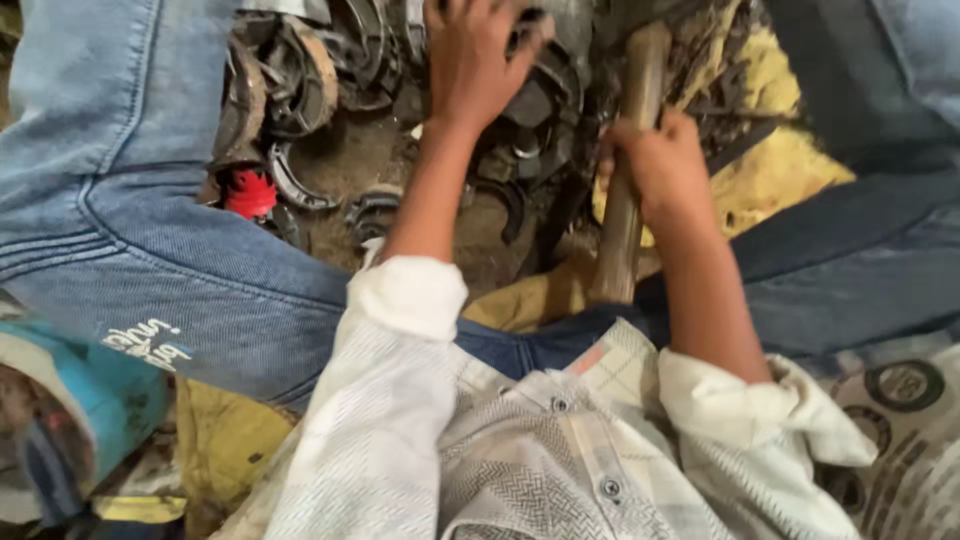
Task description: The person sits on the ground among piles of scrap brake shoe assemblies, holds a hexagonal metal plate as an anvil, and repeatedly hammers curved brake shoe segments with a hammer to knock components loose, setting pieces aside and picking up the next shoe.
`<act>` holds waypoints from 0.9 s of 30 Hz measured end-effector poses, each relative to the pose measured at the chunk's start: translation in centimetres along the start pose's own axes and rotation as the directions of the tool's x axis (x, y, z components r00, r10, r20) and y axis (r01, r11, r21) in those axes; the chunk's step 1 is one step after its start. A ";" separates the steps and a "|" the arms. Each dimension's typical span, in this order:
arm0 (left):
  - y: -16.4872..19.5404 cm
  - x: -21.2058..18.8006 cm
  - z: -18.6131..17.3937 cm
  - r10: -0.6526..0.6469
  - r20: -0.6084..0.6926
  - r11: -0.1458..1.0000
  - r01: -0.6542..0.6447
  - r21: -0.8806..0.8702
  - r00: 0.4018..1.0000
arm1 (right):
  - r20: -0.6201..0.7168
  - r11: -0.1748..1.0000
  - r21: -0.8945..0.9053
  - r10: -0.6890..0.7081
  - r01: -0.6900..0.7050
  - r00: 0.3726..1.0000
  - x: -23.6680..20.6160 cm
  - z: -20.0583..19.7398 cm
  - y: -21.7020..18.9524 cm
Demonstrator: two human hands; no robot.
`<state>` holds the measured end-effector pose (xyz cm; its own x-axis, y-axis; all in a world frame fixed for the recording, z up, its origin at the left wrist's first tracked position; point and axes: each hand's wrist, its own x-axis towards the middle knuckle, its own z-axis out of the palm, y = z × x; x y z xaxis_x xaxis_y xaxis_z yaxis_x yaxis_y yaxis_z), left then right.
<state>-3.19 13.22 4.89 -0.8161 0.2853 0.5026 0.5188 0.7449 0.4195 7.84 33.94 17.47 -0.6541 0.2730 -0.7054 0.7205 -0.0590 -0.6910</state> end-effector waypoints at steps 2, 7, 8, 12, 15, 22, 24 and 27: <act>0.3 -1.6 -1.5 -0.006 0.163 0.996 -0.009 0.090 0.987 | -0.036 0.995 0.092 0.032 -0.029 0.999 0.3 0.1 -0.1; 0.6 -2.8 -3.8 0.060 0.343 0.996 -0.032 -0.085 0.937 | 0.047 0.984 0.133 0.115 -0.120 0.992 1.0 0.6 0.4; 0.9 -2.5 -4.0 0.055 0.366 0.993 -0.012 -0.121 0.929 | 0.054 0.974 0.173 0.138 -0.146 0.989 1.1 0.7 0.6; 1.6 -1.1 -5.0 0.006 0.200 0.993 0.017 -0.114 0.980 | 0.064 0.985 0.150 0.071 -0.080 0.995 0.9 1.0 0.6; 1.6 -1.0 -6.3 0.021 0.122 0.998 -0.029 0.061 0.992 | 0.058 0.989 0.142 0.044 -0.052 0.997 0.7 1.1 0.4; 1.5 -2.9 -6.3 -0.002 0.274 0.992 -0.032 0.118 0.962 | 0.058 0.983 0.168 0.063 -0.072 0.996 0.9 0.9 0.6; 1.4 -3.0 -5.5 0.024 0.260 0.994 -0.052 0.100 0.965 | 0.073 0.986 0.137 0.081 -0.091 0.994 1.1 0.9 0.7; 1.3 -2.8 -4.3 -0.011 0.268 1.000 0.004 0.029 0.963 | 0.085 0.986 0.158 0.047 -0.060 0.995 1.1 0.9 0.8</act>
<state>0.89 10.79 7.22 -0.8602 0.4282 0.2768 0.5083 0.7630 0.3993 7.47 33.33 16.01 -0.6370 0.1873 -0.7477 0.7127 -0.2263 -0.6639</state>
